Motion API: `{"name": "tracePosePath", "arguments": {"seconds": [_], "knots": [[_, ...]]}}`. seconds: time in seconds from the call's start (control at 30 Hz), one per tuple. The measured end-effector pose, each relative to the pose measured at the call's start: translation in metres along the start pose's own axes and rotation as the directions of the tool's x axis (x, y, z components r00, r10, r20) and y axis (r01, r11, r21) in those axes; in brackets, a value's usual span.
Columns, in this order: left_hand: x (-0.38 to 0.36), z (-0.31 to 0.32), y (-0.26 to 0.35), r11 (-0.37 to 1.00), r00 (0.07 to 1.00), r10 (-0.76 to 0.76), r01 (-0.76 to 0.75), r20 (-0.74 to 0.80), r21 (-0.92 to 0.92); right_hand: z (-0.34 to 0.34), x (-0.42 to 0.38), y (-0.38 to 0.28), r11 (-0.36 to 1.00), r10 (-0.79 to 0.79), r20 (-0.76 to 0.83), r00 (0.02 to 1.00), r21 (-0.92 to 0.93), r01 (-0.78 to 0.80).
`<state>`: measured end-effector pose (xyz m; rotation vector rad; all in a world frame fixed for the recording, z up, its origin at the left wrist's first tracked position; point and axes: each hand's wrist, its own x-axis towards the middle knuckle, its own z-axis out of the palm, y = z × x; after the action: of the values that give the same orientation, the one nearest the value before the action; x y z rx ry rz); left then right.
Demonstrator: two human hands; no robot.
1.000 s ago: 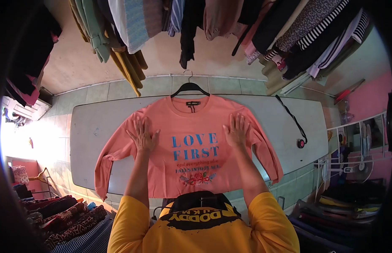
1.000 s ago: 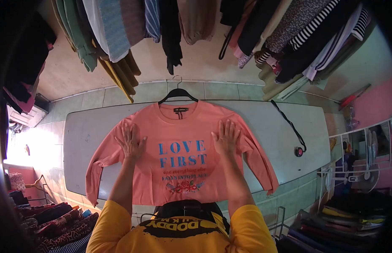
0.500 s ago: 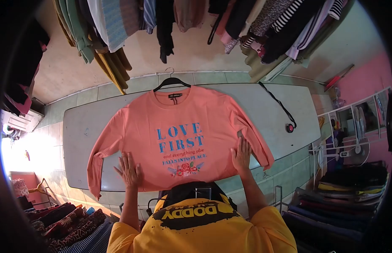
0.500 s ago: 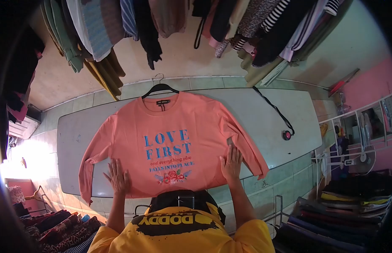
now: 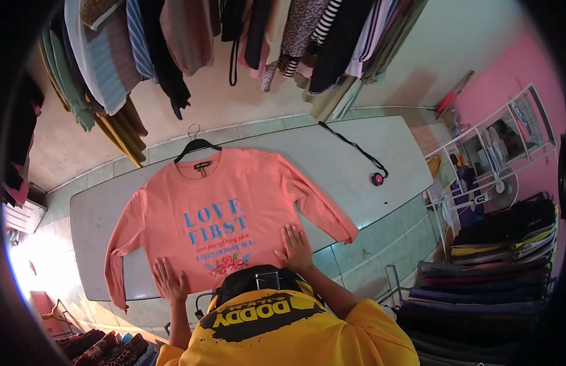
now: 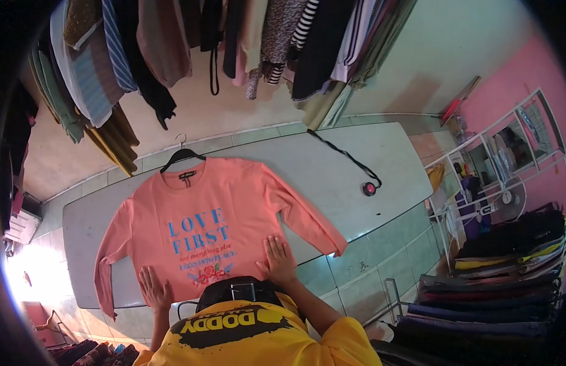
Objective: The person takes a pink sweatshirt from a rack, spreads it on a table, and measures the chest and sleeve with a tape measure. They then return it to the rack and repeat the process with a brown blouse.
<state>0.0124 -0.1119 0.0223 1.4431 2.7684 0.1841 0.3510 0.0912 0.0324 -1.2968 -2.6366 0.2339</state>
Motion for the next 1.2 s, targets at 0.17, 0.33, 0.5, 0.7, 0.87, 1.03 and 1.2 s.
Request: {"name": "tracePosePath", "arguments": {"seconds": [0.17,0.33,0.5,0.7,0.87,1.03,1.2], "knots": [[-0.003,-0.002,0.001,0.999,0.998,-0.022,0.02,0.053,0.039,-0.015,0.011,0.038,0.969,-0.14,-0.035,0.99,0.201,0.144],[-0.005,0.002,0.016,0.96,0.949,-0.276,0.266,0.149,0.083,-0.044,0.046,0.182,0.967,0.205,-0.329,0.922,0.215,-0.138],[-0.015,0.019,0.022,0.909,0.889,-0.401,0.416,0.219,-0.025,-0.051,0.061,0.331,0.873,0.434,-0.374,0.82,-0.052,-0.485],[-0.009,0.002,0.031,0.891,0.857,-0.42,0.451,0.299,-0.042,-0.065,0.087,0.341,0.708,0.677,-0.026,0.736,-0.252,-0.66],[-0.011,0.012,0.022,0.897,0.867,-0.397,0.436,0.3,-0.072,-0.052,0.068,0.289,0.884,0.232,-0.455,0.86,-0.271,-0.382],[-0.01,0.022,0.017,0.898,0.879,-0.419,0.438,0.229,-0.041,-0.042,-0.029,0.179,0.975,0.219,-0.382,0.898,0.12,-0.187],[-0.009,0.022,0.019,0.884,0.854,-0.454,0.467,0.256,0.012,-0.04,-0.046,0.216,0.851,0.524,-0.224,0.821,0.156,-0.501]]}}
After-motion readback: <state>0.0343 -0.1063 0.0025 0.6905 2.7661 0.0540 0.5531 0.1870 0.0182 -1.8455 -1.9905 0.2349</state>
